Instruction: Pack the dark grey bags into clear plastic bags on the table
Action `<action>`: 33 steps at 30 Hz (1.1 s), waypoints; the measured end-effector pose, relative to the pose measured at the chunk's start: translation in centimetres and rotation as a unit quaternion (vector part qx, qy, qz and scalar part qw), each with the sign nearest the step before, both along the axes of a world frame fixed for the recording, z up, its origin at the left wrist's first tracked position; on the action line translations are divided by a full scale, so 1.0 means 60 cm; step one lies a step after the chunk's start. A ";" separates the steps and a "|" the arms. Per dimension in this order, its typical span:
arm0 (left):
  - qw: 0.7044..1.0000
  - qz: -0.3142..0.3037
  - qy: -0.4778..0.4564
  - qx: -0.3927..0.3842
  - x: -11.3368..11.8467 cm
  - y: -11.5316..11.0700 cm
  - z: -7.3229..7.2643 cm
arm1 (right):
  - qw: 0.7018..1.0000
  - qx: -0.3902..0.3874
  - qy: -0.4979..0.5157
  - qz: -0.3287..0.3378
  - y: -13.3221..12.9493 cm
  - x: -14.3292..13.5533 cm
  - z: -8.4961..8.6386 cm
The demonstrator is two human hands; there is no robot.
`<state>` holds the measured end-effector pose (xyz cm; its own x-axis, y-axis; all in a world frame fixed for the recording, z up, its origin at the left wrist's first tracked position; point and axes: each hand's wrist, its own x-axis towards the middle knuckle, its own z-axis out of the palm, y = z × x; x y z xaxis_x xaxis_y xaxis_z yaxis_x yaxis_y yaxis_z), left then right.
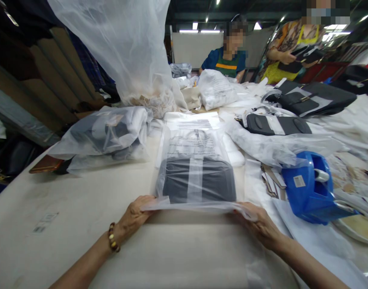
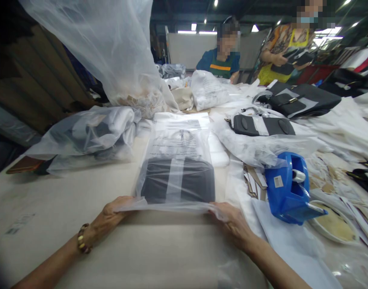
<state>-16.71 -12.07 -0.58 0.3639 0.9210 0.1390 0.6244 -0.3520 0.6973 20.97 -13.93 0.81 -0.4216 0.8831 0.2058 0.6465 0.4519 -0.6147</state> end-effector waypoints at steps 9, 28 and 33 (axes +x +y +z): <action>0.978 0.206 -0.012 -0.013 0.058 0.022 -0.006 | 0.978 0.009 0.005 -0.209 0.019 -0.024 -0.012; 0.956 0.276 -0.001 0.100 0.068 0.030 -0.011 | 0.954 0.163 0.086 -0.235 0.049 -0.032 -0.049; 0.949 0.288 0.045 0.117 0.076 0.038 -0.010 | 0.946 0.107 0.016 -0.305 0.055 -0.040 -0.045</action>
<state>-12.12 -9.76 -1.16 -0.1708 0.9182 0.3574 0.8141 -0.0728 0.5761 18.56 -10.60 -1.90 0.1635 0.8966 0.4116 0.8097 0.1164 -0.5752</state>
